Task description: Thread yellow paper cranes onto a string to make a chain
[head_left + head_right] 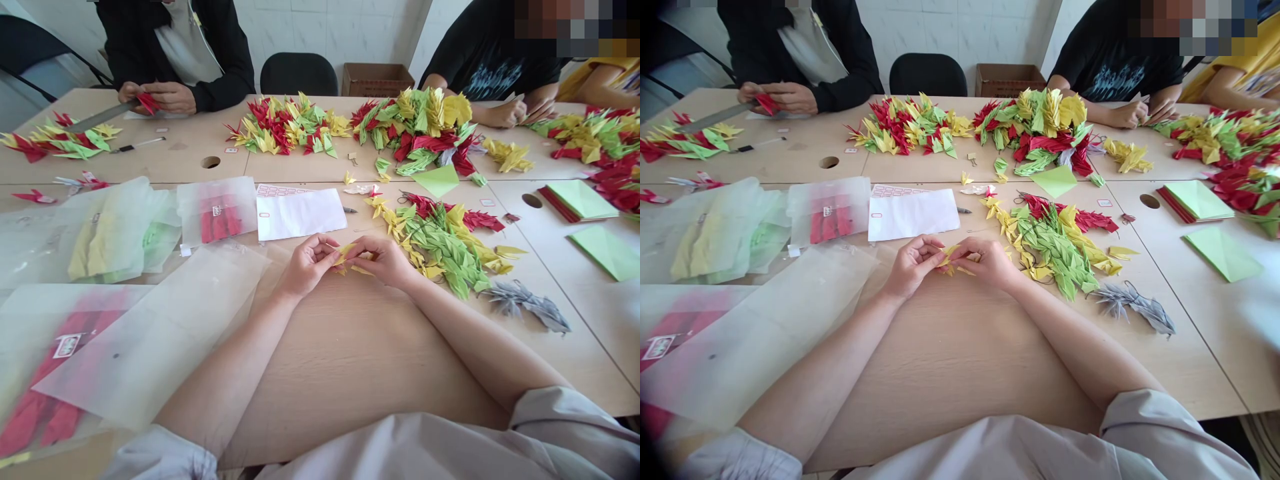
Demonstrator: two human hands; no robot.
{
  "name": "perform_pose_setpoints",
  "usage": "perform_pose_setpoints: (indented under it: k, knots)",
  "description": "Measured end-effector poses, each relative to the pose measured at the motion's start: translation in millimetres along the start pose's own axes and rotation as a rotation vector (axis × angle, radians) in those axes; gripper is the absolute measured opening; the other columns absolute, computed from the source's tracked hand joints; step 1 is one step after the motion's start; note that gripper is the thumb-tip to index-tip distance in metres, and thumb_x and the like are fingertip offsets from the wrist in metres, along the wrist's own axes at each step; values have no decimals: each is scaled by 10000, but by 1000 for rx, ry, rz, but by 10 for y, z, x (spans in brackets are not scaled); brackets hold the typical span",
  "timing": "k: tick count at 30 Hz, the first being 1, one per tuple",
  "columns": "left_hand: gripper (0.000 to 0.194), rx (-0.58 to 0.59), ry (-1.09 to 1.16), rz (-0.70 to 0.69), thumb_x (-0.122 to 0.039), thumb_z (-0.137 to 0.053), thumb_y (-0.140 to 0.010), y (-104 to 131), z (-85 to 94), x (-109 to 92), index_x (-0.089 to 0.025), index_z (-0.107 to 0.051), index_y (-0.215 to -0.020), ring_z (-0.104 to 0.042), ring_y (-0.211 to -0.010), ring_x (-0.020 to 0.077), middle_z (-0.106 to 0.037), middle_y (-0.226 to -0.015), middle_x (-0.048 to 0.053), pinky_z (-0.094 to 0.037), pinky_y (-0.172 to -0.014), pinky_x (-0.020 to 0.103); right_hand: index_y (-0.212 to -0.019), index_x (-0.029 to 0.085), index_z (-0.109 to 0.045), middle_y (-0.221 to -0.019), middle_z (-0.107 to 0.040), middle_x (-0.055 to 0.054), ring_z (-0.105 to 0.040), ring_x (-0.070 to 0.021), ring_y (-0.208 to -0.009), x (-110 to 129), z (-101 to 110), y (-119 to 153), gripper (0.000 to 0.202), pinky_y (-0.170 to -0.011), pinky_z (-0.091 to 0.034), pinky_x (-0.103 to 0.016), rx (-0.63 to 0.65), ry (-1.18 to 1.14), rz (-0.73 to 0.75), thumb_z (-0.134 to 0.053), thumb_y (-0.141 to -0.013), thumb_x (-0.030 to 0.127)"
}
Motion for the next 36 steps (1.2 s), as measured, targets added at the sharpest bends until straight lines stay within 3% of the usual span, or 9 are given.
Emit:
perform_pose_setpoints:
  k: [7,16,23,36]
  knots:
    - [304,31,-43,12,-308,-778,-776,3,7,1,-150,-588,-954,-717,-690,164,-703,-759,18,-586,-673,279,-852,160,-690,-812,-717,-45,-620,-152,-712,73,15,-17,200,-649,-470,-269,36,-25,-155,-672,-852,360]
    - [301,82,-89,-5,-294,-779,-771,12,-28,-9,-152,-573,-939,-708,-719,151,-688,-807,21,-581,-733,288,-860,174,-556,-770,-620,0,-507,-104,-618,30,1,-17,197,-553,-380,-225,63,-108,-238,-667,-835,335]
    - [303,82,-78,-6,-275,-778,-773,7,-21,0,-148,-571,-953,-703,-731,147,-674,-831,21,-582,-737,289,-860,153,-625,-707,-612,0,-519,-111,-616,120,60,-33,189,-562,-386,-230,137,-51,-227,-646,-848,340]
    - [271,141,-97,-8,-292,-773,-780,24,-47,-47,-152,-586,-918,-694,-759,133,-649,-868,21,-554,-750,257,-826,148,-642,-661,-603,0,-465,-99,-558,79,62,-20,197,-498,-341,-222,125,-55,-283,-659,-823,344]
Point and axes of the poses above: each hand's wrist, its own y-axis away from the middle knuckle, its own z-axis out of the back of the hand, x = y × z, the point moved 2 cm from there along -y, towards the middle knuckle
